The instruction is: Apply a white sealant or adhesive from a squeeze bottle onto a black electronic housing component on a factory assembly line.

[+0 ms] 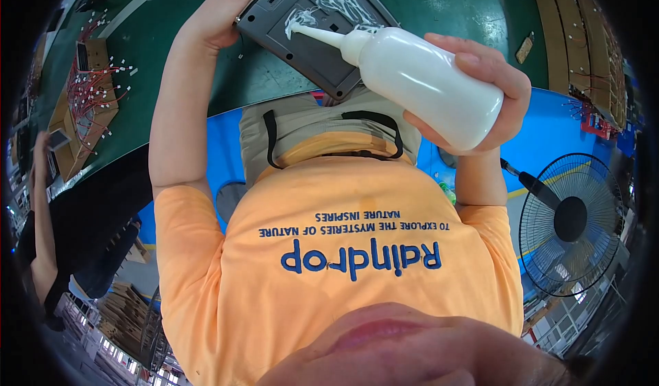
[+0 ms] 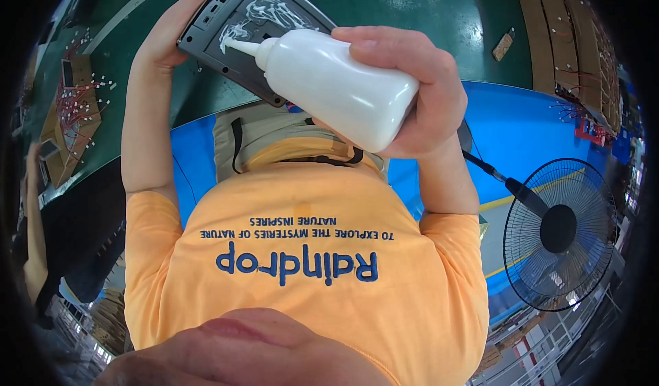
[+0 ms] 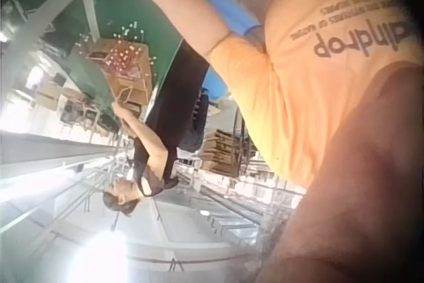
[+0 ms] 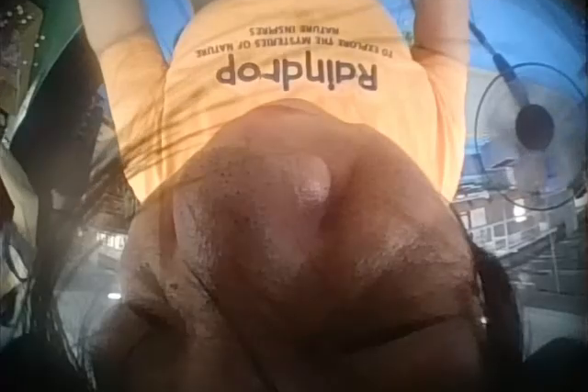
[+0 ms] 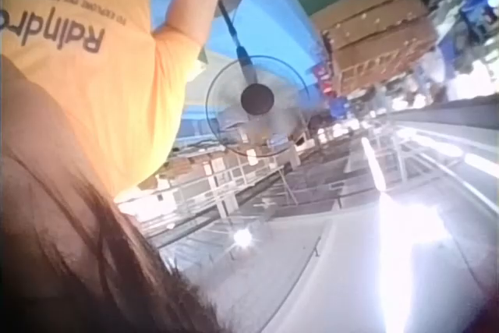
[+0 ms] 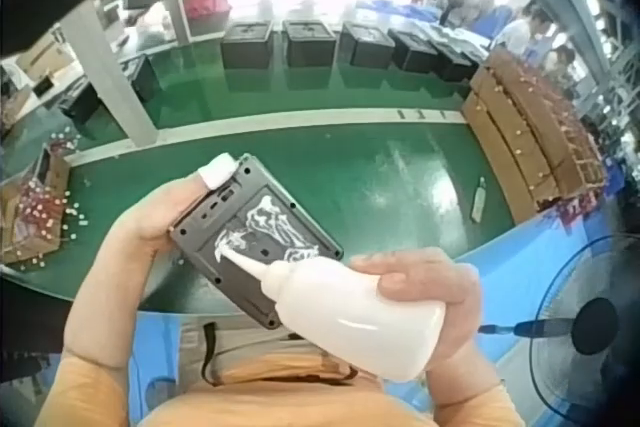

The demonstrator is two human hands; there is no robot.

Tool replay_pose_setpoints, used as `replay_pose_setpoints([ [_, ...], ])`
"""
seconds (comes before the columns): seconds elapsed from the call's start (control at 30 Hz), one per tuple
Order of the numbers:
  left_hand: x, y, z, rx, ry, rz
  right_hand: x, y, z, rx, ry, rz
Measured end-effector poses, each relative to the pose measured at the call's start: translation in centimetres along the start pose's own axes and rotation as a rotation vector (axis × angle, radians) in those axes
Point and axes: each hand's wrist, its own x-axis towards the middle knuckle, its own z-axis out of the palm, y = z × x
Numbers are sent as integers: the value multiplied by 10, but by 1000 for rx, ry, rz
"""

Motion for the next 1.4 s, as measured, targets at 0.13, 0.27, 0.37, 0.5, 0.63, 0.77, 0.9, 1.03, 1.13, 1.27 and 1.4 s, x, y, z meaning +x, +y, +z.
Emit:
replay_pose_setpoints([
  [0.13,16,-2,-1,-176,-570,263,6,3,-3,44,-69,-12],
  [0.27,14,0,-8,131,-139,-9,9,3,-7,25,-100,-25],
  [0.37,13,3,-9,152,-146,-30,10,2,-11,74,-119,6],
  [0.5,16,5,-7,149,-144,-103,10,0,-15,71,-102,21],
  [0.63,25,1,-8,101,-203,-147,10,-3,-18,13,-109,53],
  [0.77,37,-3,-10,-152,-812,175,12,-2,-25,41,-113,45],
  [0.9,32,3,-14,181,-217,-173,12,-1,-28,-23,-112,12],
  [1.03,31,9,-8,182,-244,-189,13,1,-24,-35,-77,-9],
  [1.13,32,9,-6,202,-209,-200,15,3,-21,26,-128,25],
  [1.27,36,7,-5,232,-197,-184,18,2,-23,91,-152,-3],
  [1.4,35,7,-2,56,-470,-68,20,-1,-24,12,-189,26],
])
